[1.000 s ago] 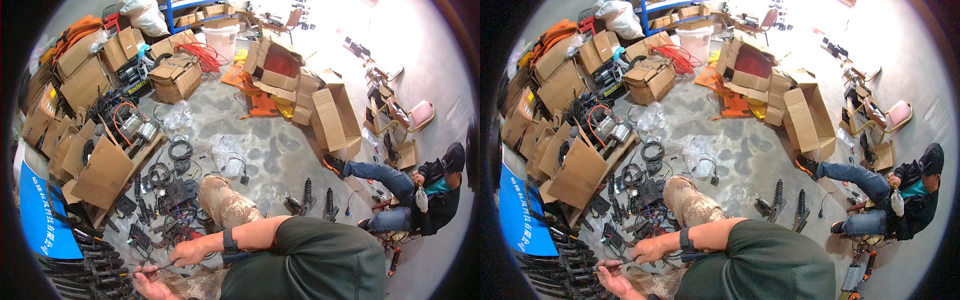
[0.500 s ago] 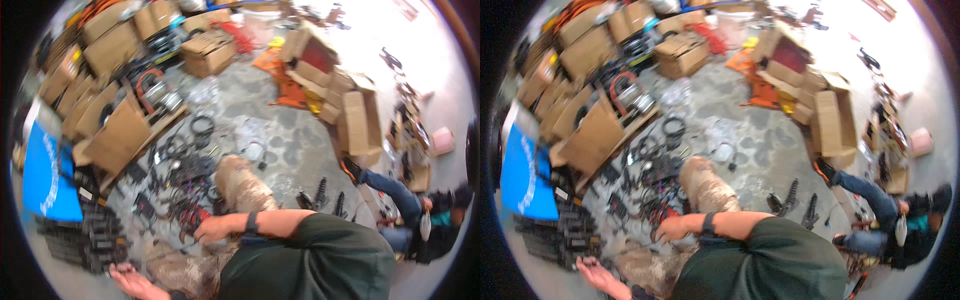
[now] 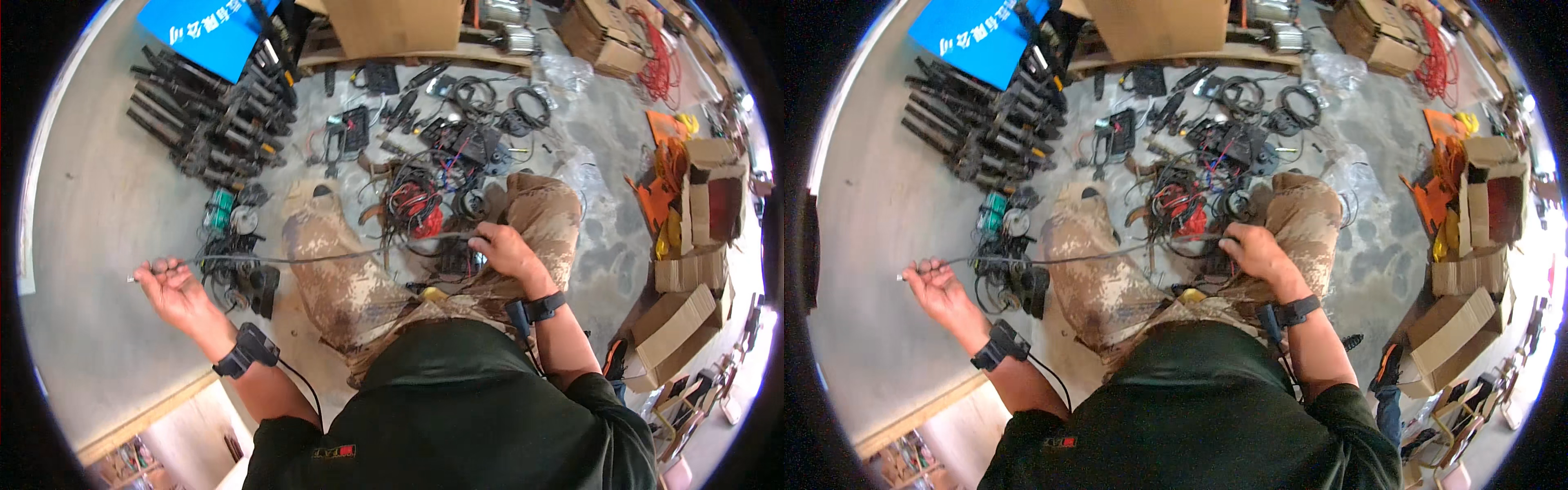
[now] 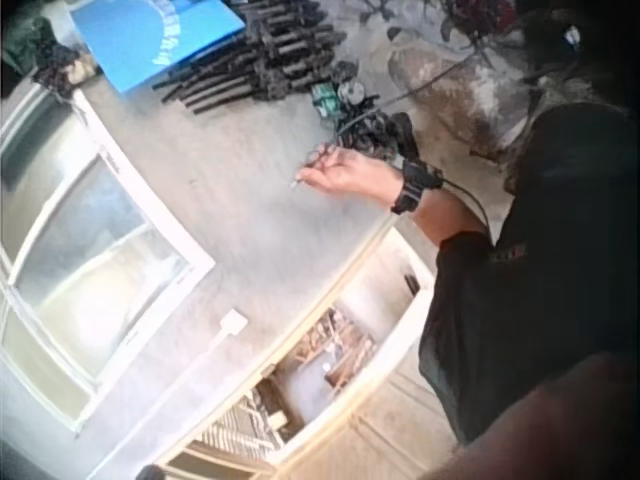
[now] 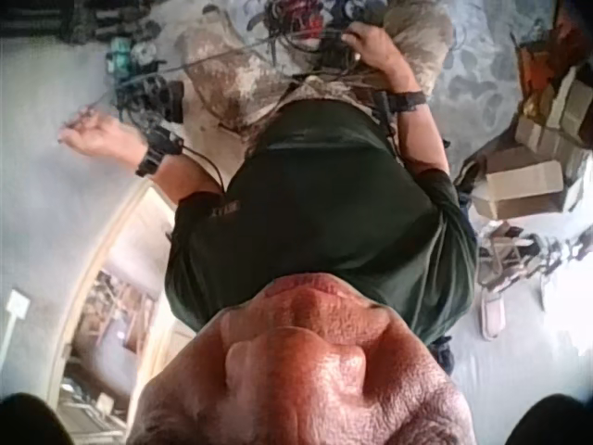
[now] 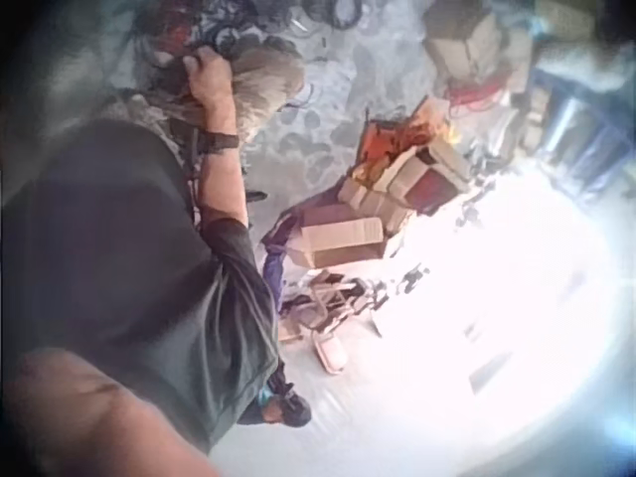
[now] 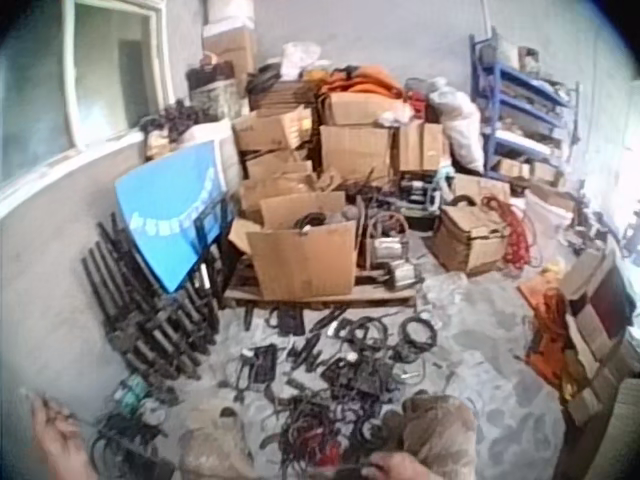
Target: The recorder is inspecting and manipulating a complex wiring harness and electrical connectors in a workshop environment.
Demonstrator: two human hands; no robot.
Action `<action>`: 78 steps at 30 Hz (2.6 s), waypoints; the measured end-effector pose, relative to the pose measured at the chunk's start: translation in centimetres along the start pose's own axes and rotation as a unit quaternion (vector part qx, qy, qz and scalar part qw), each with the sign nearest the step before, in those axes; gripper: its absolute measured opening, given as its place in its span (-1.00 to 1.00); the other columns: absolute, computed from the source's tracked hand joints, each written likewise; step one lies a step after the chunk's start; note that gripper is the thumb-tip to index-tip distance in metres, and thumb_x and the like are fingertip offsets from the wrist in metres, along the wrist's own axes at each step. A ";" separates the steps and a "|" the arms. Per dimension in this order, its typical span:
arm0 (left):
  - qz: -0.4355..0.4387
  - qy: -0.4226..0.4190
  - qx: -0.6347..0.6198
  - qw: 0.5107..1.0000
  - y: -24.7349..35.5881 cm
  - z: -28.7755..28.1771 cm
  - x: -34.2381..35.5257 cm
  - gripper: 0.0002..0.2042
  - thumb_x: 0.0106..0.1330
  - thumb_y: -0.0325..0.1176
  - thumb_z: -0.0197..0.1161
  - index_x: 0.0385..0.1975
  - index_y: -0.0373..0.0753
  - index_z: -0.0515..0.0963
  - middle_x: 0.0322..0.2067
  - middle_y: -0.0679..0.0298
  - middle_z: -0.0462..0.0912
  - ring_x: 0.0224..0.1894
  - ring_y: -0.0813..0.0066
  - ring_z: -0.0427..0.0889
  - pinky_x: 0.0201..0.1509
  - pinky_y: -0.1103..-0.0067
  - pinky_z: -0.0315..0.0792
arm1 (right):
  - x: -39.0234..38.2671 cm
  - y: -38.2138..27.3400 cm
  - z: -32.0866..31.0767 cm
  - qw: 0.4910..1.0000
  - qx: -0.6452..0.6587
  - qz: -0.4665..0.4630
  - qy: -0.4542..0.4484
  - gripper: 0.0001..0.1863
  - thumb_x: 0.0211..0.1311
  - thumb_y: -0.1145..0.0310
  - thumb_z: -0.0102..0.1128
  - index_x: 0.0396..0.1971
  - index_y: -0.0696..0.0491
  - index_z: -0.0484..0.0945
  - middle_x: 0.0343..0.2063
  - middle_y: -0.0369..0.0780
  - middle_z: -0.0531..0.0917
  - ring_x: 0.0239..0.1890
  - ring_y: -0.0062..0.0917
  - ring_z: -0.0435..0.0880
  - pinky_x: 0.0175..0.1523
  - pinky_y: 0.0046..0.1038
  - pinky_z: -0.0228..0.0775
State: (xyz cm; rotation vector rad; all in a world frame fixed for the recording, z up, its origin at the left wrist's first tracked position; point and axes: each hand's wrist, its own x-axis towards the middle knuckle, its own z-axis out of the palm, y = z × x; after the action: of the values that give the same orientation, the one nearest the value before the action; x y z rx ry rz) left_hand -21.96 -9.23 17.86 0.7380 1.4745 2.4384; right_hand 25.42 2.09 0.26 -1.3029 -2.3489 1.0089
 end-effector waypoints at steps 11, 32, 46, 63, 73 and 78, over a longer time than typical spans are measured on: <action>-0.125 -0.036 -0.057 0.990 -3.4 1.5 -2.4 -0.67 0.35 -0.06 0.25 -0.23 -0.23 0.46 -0.50 0.27 0.54 -0.38 0.36 0.55 -0.27 0.49 0.38 | 1.3 -0.7 -0.8 0.898 0.399 0.186 0.023 -0.74 0.45 0.22 0.03 -0.12 0.06 0.61 -0.64 -0.43 0.49 -0.66 -0.80 0.36 -0.58 -0.70 0.19; -0.199 -0.096 -0.098 0.970 -5.2 3.8 -4.7 -0.59 0.44 0.05 0.05 -0.23 -0.25 0.51 -0.51 0.21 0.58 -0.41 0.30 0.57 -0.33 0.48 0.42 | 1.4 1.0 -0.5 0.845 0.499 0.164 0.101 -0.74 0.47 0.28 0.00 -0.05 0.11 0.54 -0.53 -0.32 0.57 -0.58 -0.69 0.44 -0.45 -0.61 0.31; -0.353 -0.245 -0.197 0.881 -4.7 10.5 -11.9 -0.56 0.46 0.08 -0.03 -0.18 -0.23 0.49 -0.48 0.13 0.60 -0.35 0.15 0.61 -0.28 0.39 0.48 | 3.8 -10.6 1.8 0.949 0.267 -0.168 -0.013 -0.50 0.36 0.45 0.10 0.28 0.09 0.31 -0.06 -0.24 0.62 0.03 -0.55 0.53 0.13 -0.46 0.36; -0.289 -0.427 -0.015 0.857 -4.6 12.7 -16.4 -0.75 0.43 -0.36 0.11 -0.14 -0.45 0.57 -0.15 0.07 0.68 -0.20 0.45 0.66 -0.09 0.55 0.53 | 3.6 -11.7 -1.1 0.811 0.560 -0.055 -0.161 -0.67 0.50 0.19 -0.05 -0.18 0.16 0.53 -0.54 -0.34 0.53 -0.46 -0.67 0.48 -0.30 -0.59 0.32; -0.160 -0.428 0.094 0.885 -5.3 12.8 -16.0 -0.80 0.39 -0.37 0.18 -0.36 -0.40 0.61 -0.38 0.12 0.69 -0.32 0.43 0.63 -0.16 0.57 0.45 | 3.3 -12.6 -2.4 0.765 0.601 -0.006 -0.232 -0.65 0.47 0.15 -0.01 -0.25 0.17 0.54 -0.59 -0.35 0.48 -0.54 -0.68 0.40 -0.40 -0.60 0.27; -0.187 -0.374 0.098 0.903 -4.5 13.4 -16.4 -0.80 0.33 -0.38 0.26 -0.47 -0.37 0.61 -0.48 0.22 0.66 -0.41 0.55 0.56 -0.25 0.61 0.40 | 3.1 -13.1 -2.9 0.788 0.581 -0.006 -0.203 -0.71 0.43 0.20 0.08 -0.27 0.15 0.54 -0.58 -0.37 0.49 -0.53 -0.73 0.41 -0.43 -0.63 0.24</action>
State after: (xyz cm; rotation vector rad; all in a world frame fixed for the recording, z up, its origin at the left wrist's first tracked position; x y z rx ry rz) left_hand -1.49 -3.48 13.91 1.1363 1.3644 1.4722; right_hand 16.91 1.33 11.07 -0.5571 -1.3025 2.3311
